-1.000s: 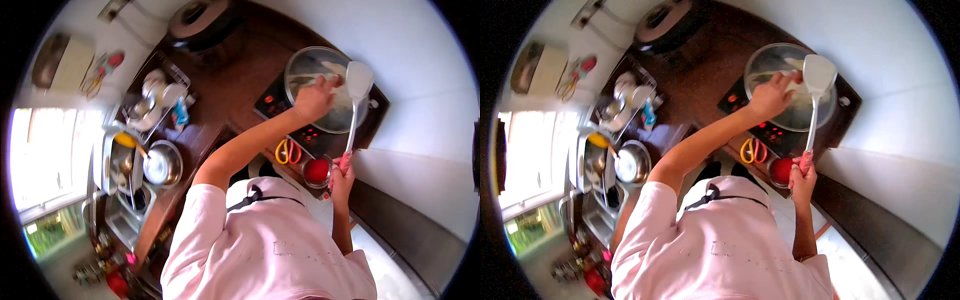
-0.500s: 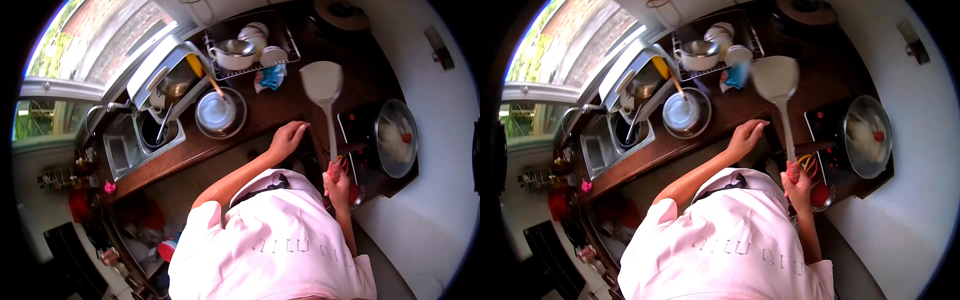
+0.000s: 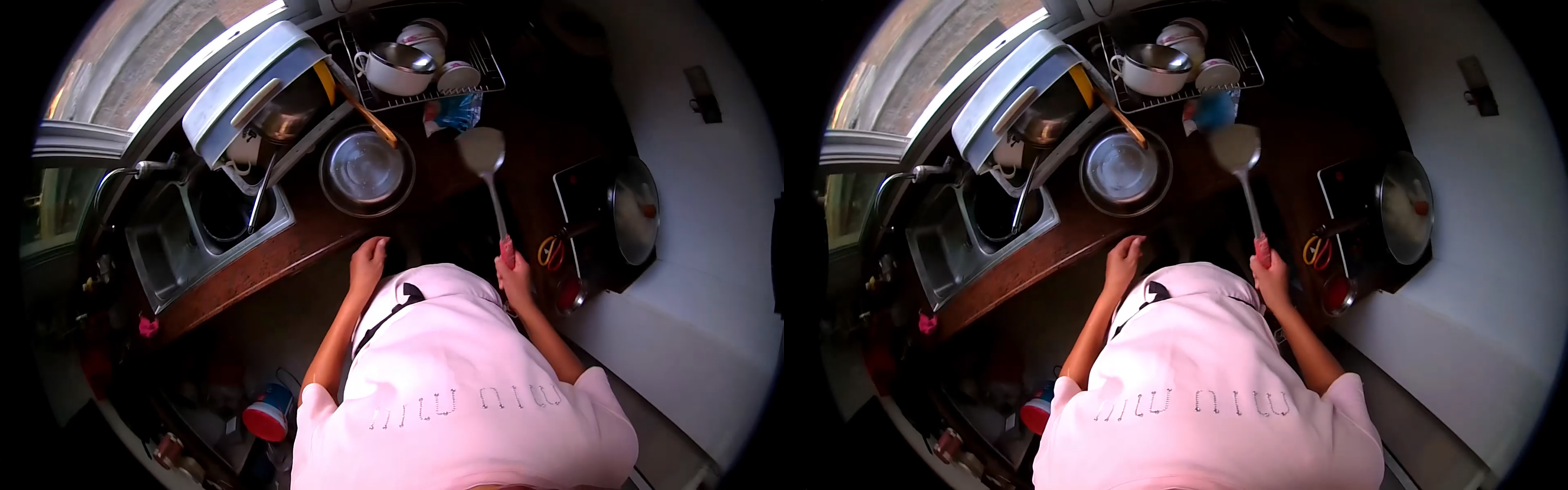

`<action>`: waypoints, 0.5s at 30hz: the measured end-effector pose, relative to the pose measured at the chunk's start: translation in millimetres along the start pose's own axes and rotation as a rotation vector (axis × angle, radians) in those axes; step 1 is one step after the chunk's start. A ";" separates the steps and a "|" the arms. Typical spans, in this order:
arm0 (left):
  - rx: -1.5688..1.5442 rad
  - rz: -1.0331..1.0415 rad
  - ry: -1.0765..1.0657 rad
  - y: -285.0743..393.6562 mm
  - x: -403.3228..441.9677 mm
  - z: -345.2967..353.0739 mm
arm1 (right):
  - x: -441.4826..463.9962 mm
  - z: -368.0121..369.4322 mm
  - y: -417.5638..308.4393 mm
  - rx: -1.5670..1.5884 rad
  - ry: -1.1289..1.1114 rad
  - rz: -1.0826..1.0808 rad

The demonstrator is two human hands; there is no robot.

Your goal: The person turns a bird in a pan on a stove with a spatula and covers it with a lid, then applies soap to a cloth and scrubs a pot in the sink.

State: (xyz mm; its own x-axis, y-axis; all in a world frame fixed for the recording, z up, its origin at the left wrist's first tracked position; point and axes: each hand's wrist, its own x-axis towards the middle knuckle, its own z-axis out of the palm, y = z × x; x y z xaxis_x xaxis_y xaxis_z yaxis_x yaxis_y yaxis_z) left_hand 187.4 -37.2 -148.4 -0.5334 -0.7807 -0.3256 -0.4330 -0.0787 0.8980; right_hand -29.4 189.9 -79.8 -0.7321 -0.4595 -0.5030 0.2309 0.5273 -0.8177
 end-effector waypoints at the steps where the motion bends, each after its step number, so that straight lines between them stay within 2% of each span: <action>1: 0.020 -0.044 -0.040 2.7 -2.1 -7.6 | 9.1 5.7 3.3 0.035 0.066 0.013; 8: 0.035 -0.044 -0.002 8.7 14.4 -10.6 | 105.9 29.1 7.9 0.241 0.220 0.002; 12: -0.059 0.023 0.153 32.1 14.7 -0.9 | 157.0 53.0 12.3 0.335 0.240 0.050; 15: 0.060 0.065 0.223 29.3 11.7 1.9 | 192.7 70.5 15.5 0.284 0.253 0.049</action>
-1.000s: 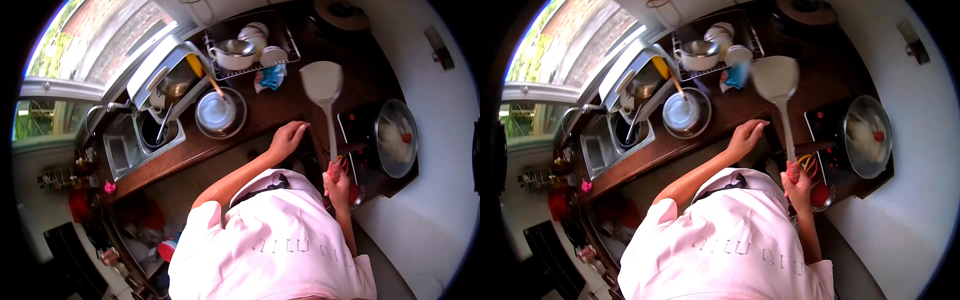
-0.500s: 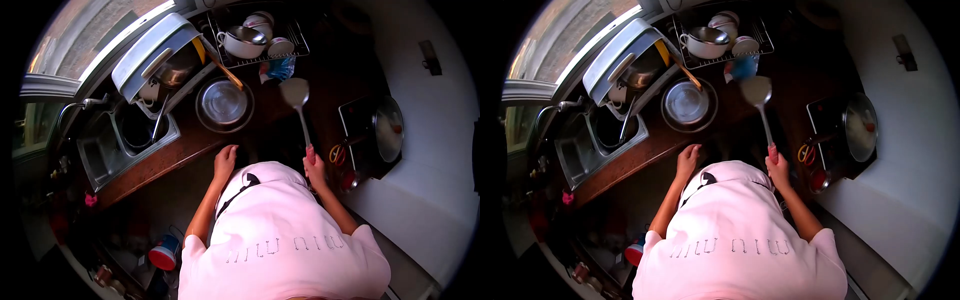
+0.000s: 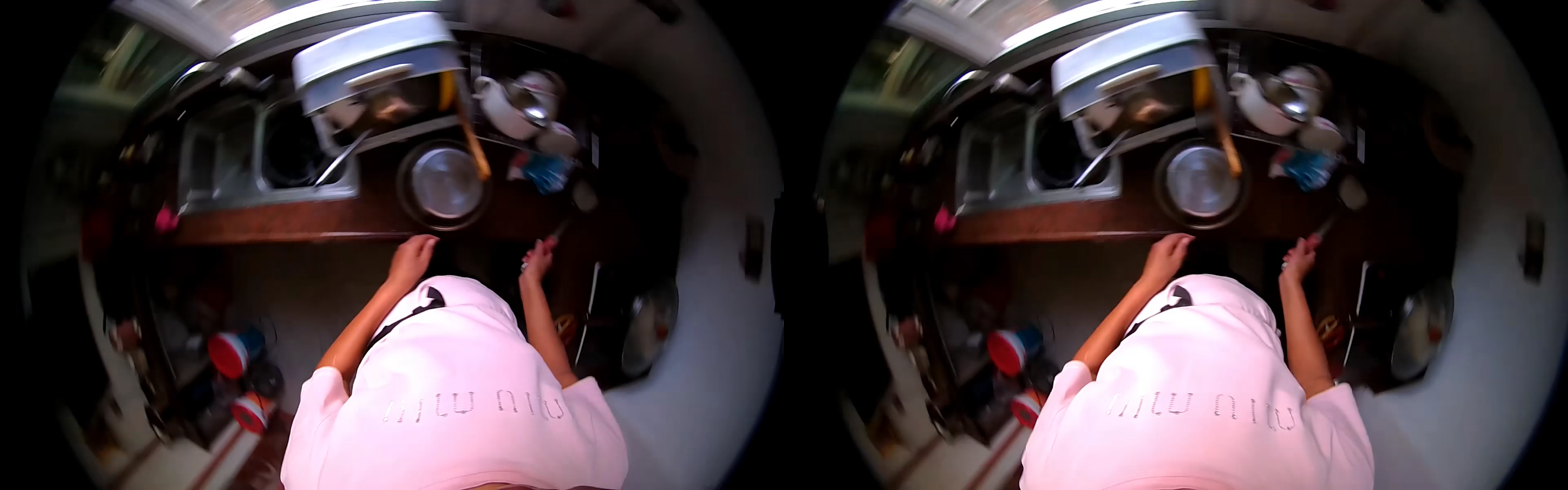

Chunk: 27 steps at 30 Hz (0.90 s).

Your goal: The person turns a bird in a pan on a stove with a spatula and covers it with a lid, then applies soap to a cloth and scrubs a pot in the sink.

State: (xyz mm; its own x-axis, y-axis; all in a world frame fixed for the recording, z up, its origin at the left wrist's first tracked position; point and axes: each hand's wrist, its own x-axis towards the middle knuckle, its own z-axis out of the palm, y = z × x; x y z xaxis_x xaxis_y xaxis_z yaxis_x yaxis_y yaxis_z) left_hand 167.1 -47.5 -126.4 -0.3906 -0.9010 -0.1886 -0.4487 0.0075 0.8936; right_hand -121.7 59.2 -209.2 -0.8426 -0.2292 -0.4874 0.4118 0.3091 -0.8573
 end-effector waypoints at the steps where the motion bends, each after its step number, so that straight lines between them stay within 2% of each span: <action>1: 0.043 0.015 0.022 -1.5 -2.1 -0.9 | 3.2 8.1 -1.6 0.024 -0.022 -0.004; 2: 0.037 -0.029 0.048 0.5 -5.7 -1.7 | 3.1 16.8 -6.7 0.019 -0.051 -0.011; 5: 0.035 -0.110 0.085 0.9 -13.5 -2.3 | 39.5 22.5 17.8 -0.248 -0.094 -0.259; 7: 0.061 -0.137 0.110 -3.9 -20.0 -2.0 | 29.0 25.6 -17.6 -0.451 -0.196 0.163; 9: 0.062 -0.164 0.141 -4.5 -27.4 -7.6 | 25.7 32.2 -20.5 -0.514 -0.130 0.043; 14: 0.013 -0.183 0.276 -30.1 -49.4 -24.6 | 18.7 33.8 -26.4 -0.555 -0.273 0.099; 18: -0.013 -0.152 0.362 -55.6 -57.0 -54.3 | 14.6 34.8 -12.8 -0.591 -0.059 0.037; 21: -0.011 -0.105 0.377 -76.2 -66.9 -95.5 | -18.2 44.8 1.5 -0.780 -0.069 -0.032; 24: 0.012 -0.115 0.423 -99.6 -87.6 -148.7 | -31.5 45.9 65.8 -0.949 -0.311 -0.391; 27: 0.007 -0.099 0.527 -129.7 -110.8 -197.6 | -147.4 109.6 62.1 -0.876 -0.576 -0.371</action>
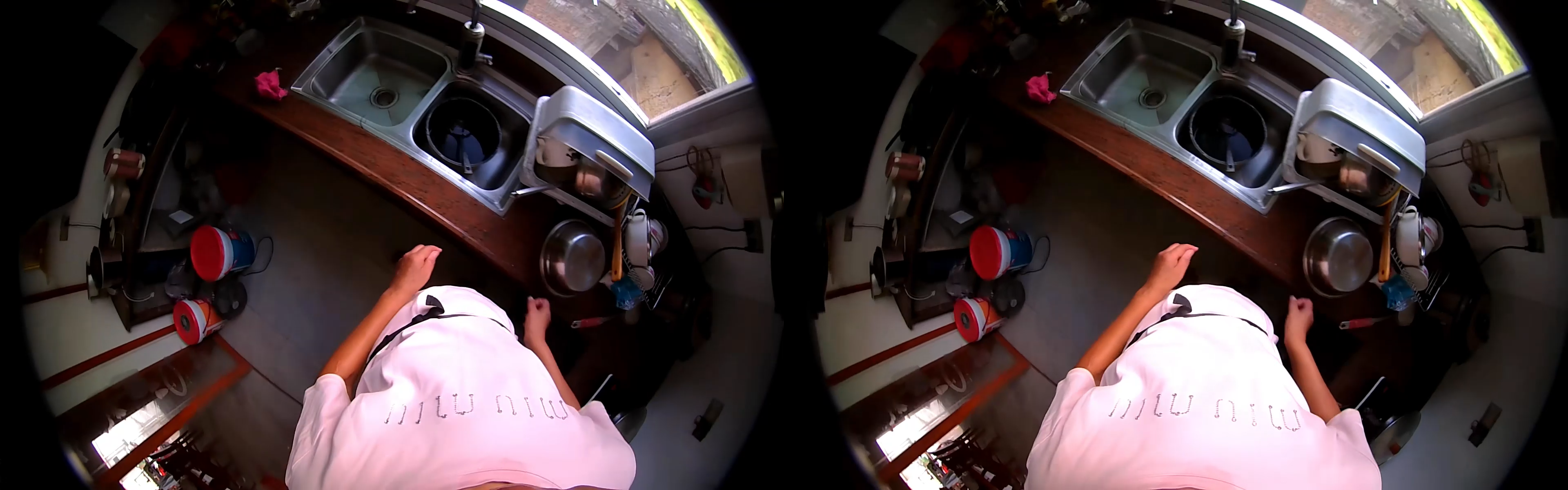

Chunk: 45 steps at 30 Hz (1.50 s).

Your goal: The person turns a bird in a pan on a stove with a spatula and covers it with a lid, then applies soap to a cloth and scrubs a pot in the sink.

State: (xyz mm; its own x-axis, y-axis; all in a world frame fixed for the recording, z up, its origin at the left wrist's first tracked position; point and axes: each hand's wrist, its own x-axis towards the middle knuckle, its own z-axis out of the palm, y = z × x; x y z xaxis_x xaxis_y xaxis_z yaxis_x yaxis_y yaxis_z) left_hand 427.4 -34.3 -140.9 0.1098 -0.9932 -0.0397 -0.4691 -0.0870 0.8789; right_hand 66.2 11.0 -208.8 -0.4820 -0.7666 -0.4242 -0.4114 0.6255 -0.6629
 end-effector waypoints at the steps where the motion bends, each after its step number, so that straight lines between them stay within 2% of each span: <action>1: -0.015 0.016 0.046 -16.5 0.9 -12.5 | -12.4 19.8 -39.2 0.041 -0.082 -0.120; 2: -0.026 0.027 0.090 -31.6 0.4 -26.3 | -26.0 38.7 -82.0 0.082 -0.169 -0.235; 4: -0.050 -0.025 0.123 -56.2 -2.1 -51.2 | -44.6 75.8 -156.5 0.014 -0.176 -0.539; 8: -0.103 -0.050 0.186 -89.7 -2.2 -90.2 | -34.3 140.9 -244.6 0.070 -0.276 -0.774; 10: -0.124 -0.131 0.204 -96.1 -1.6 -108.8 | -13.0 163.1 -277.1 -0.148 -0.178 -1.034; 12: -0.157 -0.166 0.254 -99.2 -1.7 -125.6 | 18.2 189.1 -302.0 -0.313 -0.028 -1.139; 14: -0.184 -0.210 0.267 -117.1 -3.7 -140.1 | 79.1 226.5 -307.4 -0.358 0.047 -0.997; 16: -0.145 -0.227 0.311 -133.4 -7.0 -156.7 | 116.5 246.1 -331.4 -0.647 -0.015 -0.770; 17: -0.149 -0.315 0.319 -140.4 -9.5 -166.7 | 130.0 254.3 -344.1 -0.745 -0.122 -0.639; 19: -0.215 -0.530 0.322 -149.3 -10.3 -188.4 | 139.9 278.9 -344.7 -0.949 -0.251 -0.718; 21: -0.244 -0.604 0.386 -153.1 -3.2 -206.7 | 143.7 307.3 -350.7 -1.201 -0.347 -0.797; 22: -0.246 -0.642 0.397 -152.8 4.8 -214.6 | 139.6 317.9 -352.0 -1.249 -0.405 -0.759; 24: -0.247 -0.662 0.360 -151.7 26.1 -229.9 | 146.2 335.7 -349.2 -1.225 -0.377 -0.669; 27: -0.214 -0.672 0.281 -144.4 61.6 -242.7 | 158.6 352.6 -338.2 -1.362 -0.347 -0.528; 30: -0.189 -0.653 0.212 -135.3 103.9 -251.9 | 161.5 355.8 -327.6 -1.278 -0.337 -0.540; 31: -0.198 -0.633 0.197 -137.5 113.5 -252.9 | 154.2 345.2 -339.3 -1.082 -0.414 -0.436; 34: -0.224 -0.583 0.144 -143.5 136.5 -255.9 | 174.6 335.2 -327.5 -0.840 -0.481 -0.416; 36: -0.205 -0.541 0.092 -147.9 148.0 -257.7 | 181.5 313.8 -334.6 -0.695 -0.558 -0.567; 38: -0.194 -0.495 0.065 -160.9 154.7 -259.4 | 183.1 296.2 -345.0 -0.366 -0.457 -0.497; 40: -0.181 -0.502 0.010 -170.5 164.4 -265.5 | 177.4 280.8 -363.3 0.063 -0.581 -0.138; 41: -0.167 -0.455 -0.008 -181.6 168.0 -267.8 | 153.1 263.4 -402.3 0.024 -0.631 -0.050; 42: -0.169 -0.448 -0.025 -184.4 173.1 -273.0 | 152.8 261.1 -399.0 0.136 -0.638 -0.098; 45: -0.167 -0.397 -0.052 -193.7 186.1 -290.6 | 138.0 246.1 -407.4 0.218 -0.620 -0.114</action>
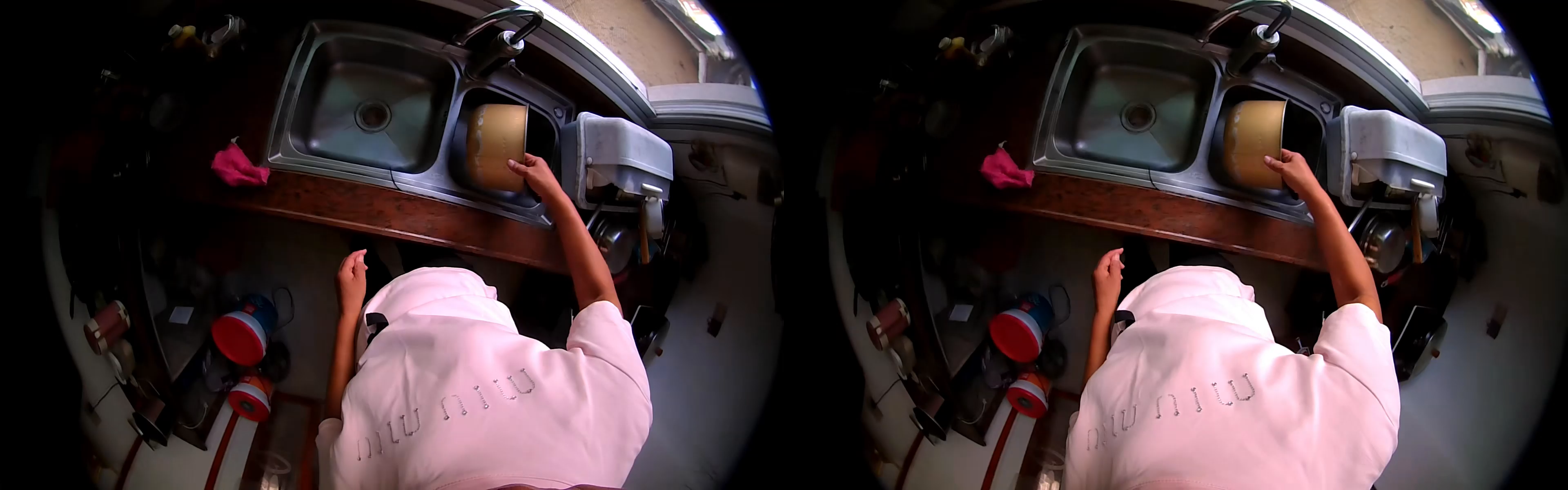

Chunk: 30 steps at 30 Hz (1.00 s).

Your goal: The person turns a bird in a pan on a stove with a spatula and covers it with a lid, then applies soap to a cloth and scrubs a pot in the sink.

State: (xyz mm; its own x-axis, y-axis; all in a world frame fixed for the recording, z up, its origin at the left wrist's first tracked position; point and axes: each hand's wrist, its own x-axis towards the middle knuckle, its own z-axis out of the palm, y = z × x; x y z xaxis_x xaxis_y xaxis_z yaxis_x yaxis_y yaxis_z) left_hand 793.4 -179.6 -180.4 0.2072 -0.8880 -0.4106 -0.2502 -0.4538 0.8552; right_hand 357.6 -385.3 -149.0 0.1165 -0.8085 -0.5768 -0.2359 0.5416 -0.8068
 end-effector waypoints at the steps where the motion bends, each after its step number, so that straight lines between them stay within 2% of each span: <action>1: 0.013 0.013 -0.016 -0.9 4.3 -8.2 | -11.2 6.9 -13.4 -0.028 0.014 -0.010; 7: 0.037 0.206 -0.064 0.0 31.2 -59.8 | -51.1 58.2 -88.0 -0.388 0.015 -0.081; 12: 0.060 0.270 -0.055 -15.8 48.1 -105.1 | -44.6 100.6 -128.8 -0.084 -0.093 -0.092; 17: 0.123 0.235 -0.043 -23.8 47.6 -141.7 | 10.2 132.1 -94.4 0.144 -0.070 -0.156; 21: 0.156 0.217 0.053 -39.9 46.9 -151.9 | 54.3 171.0 -79.6 0.499 -0.179 -0.096; 24: 0.103 -0.038 0.069 -32.7 43.1 -158.0 | 70.4 191.4 -88.8 0.671 -0.295 -0.071; 26: 0.115 -0.054 0.084 -36.6 43.5 -160.0 | 73.7 206.4 -95.1 0.777 -0.298 -0.063; 27: 0.113 -0.064 0.086 -41.3 42.9 -154.7 | 87.7 209.5 -85.2 0.804 -0.238 -0.061; 28: 0.125 -0.001 0.088 -49.9 43.8 -152.1 | 95.0 208.0 -85.2 0.787 -0.288 -0.065; 30: 0.152 -0.072 0.074 -62.4 45.5 -148.0 | 108.1 205.5 -92.0 0.654 -0.312 -0.045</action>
State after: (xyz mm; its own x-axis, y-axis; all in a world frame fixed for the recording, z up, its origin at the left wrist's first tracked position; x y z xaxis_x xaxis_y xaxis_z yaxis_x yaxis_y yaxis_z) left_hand 958.4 -180.7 -205.7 0.2977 -0.8471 -0.4401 -0.3713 -0.5275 0.7641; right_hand 590.2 -475.2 -163.3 0.4051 -0.7828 -0.4723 0.3893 0.6151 -0.6857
